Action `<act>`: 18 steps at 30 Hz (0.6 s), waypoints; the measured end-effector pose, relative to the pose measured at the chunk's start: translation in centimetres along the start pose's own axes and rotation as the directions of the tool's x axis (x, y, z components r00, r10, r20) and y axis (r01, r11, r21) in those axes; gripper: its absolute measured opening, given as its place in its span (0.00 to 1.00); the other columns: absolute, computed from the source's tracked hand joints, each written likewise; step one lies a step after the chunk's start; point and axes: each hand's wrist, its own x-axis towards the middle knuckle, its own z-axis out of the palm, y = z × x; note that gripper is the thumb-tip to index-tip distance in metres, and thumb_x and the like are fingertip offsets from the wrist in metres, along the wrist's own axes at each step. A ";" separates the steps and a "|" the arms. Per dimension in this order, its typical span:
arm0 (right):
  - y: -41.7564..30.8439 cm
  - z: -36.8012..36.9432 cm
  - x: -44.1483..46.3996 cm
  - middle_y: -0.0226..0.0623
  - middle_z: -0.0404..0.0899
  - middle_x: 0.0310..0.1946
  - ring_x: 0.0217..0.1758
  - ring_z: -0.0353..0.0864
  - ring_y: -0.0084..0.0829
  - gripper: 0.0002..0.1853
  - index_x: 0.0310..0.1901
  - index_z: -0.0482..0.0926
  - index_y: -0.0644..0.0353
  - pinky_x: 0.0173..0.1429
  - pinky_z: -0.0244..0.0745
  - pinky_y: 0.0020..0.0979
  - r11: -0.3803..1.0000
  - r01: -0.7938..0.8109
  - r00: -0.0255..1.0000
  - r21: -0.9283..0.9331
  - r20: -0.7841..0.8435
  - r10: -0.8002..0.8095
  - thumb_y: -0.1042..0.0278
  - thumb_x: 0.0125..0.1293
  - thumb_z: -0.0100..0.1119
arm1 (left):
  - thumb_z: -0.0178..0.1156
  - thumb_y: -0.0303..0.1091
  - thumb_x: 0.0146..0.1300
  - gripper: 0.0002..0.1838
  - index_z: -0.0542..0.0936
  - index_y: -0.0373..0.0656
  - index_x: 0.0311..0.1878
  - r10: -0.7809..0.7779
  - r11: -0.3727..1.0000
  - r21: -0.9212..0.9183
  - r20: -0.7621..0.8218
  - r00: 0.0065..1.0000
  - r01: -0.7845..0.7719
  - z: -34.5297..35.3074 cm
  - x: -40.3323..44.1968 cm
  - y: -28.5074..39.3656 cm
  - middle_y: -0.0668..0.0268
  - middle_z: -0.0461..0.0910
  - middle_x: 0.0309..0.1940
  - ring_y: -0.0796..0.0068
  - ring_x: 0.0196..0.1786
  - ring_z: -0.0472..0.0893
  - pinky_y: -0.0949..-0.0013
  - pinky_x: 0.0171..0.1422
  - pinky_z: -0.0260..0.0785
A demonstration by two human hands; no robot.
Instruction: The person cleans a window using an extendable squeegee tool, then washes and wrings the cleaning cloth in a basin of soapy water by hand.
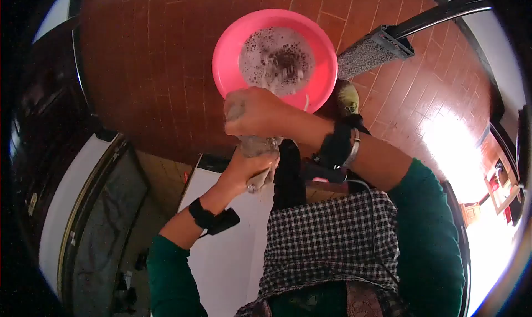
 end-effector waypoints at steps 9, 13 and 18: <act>6.3 1.6 2.3 0.44 0.80 0.30 0.37 0.80 0.48 0.15 0.34 0.78 0.56 0.42 0.74 0.42 0.917 -0.176 0.977 -0.358 -0.176 0.119 0.58 0.46 0.59 | 0.63 0.33 0.54 0.09 0.75 0.41 0.35 0.159 0.977 0.178 -0.235 0.959 -0.119 -3.3 8.7 -4.6 0.68 0.76 0.24 0.78 0.23 0.74 0.73 0.25 0.67; 9.4 2.1 3.6 0.48 0.81 0.27 0.34 0.82 0.48 0.14 0.31 0.80 0.60 0.39 0.77 0.44 0.901 -0.171 0.953 -0.398 -0.297 0.049 0.58 0.52 0.54 | 0.65 0.27 0.51 0.10 0.77 0.38 0.36 0.262 0.963 0.036 -0.370 0.891 -0.269 -4.1 13.2 -7.1 0.68 0.76 0.23 0.78 0.24 0.76 0.72 0.28 0.68; 10.4 2.1 4.5 0.48 0.82 0.29 0.36 0.83 0.46 0.12 0.30 0.81 0.60 0.40 0.77 0.44 0.829 -0.321 0.925 -0.459 -0.339 0.170 0.60 0.53 0.55 | 0.61 0.29 0.56 0.10 0.76 0.36 0.40 0.249 0.861 0.502 -0.554 0.795 0.080 -3.8 15.0 -6.4 0.67 0.78 0.29 0.80 0.30 0.75 0.72 0.29 0.67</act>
